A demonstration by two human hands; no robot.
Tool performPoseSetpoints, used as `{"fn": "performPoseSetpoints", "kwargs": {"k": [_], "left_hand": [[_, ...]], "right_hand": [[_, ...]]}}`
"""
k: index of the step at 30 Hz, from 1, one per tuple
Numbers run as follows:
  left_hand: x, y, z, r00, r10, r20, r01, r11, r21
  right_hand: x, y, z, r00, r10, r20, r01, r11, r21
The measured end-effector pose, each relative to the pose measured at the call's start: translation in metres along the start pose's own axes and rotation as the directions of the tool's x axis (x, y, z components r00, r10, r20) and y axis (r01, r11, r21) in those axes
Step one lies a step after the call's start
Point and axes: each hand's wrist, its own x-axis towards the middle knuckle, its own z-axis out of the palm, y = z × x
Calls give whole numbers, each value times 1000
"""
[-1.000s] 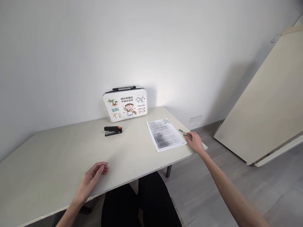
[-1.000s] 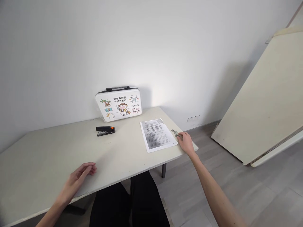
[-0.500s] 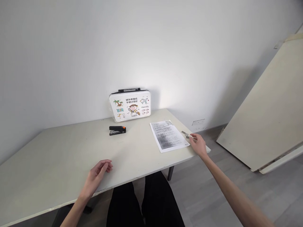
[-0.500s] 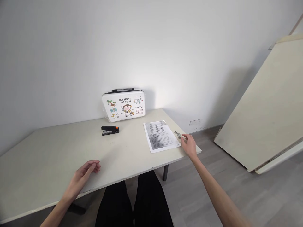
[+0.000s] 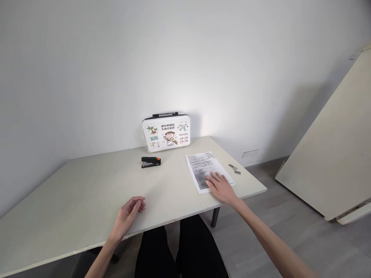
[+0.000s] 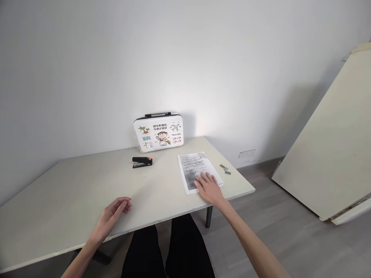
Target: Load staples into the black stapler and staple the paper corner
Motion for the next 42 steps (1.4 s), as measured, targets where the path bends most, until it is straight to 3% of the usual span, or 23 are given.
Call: {"fn": "performPoseSetpoints", "kwargs": {"k": [6, 9, 12, 16, 19, 21, 24, 30, 32, 35, 39, 42], "left_hand": [[1, -3, 7, 1000, 21, 21, -25, 981, 194], [4, -6, 12, 988, 152, 27, -152, 924, 350], [6, -12, 16, 960, 263, 94, -276, 842, 465], [6, -19, 11, 962, 215, 166, -272, 793, 545], [8, -24, -7, 968, 166, 190, -246, 789, 563], [9, -28, -22, 967, 142, 212, -240, 786, 570], [8, -28, -39, 965, 143, 218, -246, 776, 581], [21, -7, -29, 938, 340, 72, -308, 717, 625], [45, 1, -21, 926, 368, 88, -329, 668, 667], [106, 8, -14, 937, 320, 142, -306, 551, 777], [196, 8, -8, 955, 260, 142, -262, 519, 814], [240, 6, -4, 966, 192, 171, -247, 501, 830]], "right_hand": [[-29, -104, 20, 986, -165, -7, 165, 984, 72], [-33, -155, 27, 974, -223, 35, 215, 964, 155], [-27, -179, 20, 952, -290, 99, 241, 909, 340], [-8, -154, 3, 947, -321, -9, 273, 789, 550], [8, -104, -3, 974, -206, -95, 224, 804, 551], [16, -69, -4, 990, -92, -103, 134, 812, 568], [21, -34, -2, 994, -22, -110, 82, 812, 577], [15, -29, -2, 995, -42, -87, 84, 813, 576], [14, -32, -3, 996, -51, -80, 87, 819, 568], [14, -31, -2, 997, -36, -73, 71, 826, 558], [17, -27, 1, 997, -23, -74, 61, 828, 558], [18, -24, 3, 997, -24, -71, 60, 819, 571]]}}
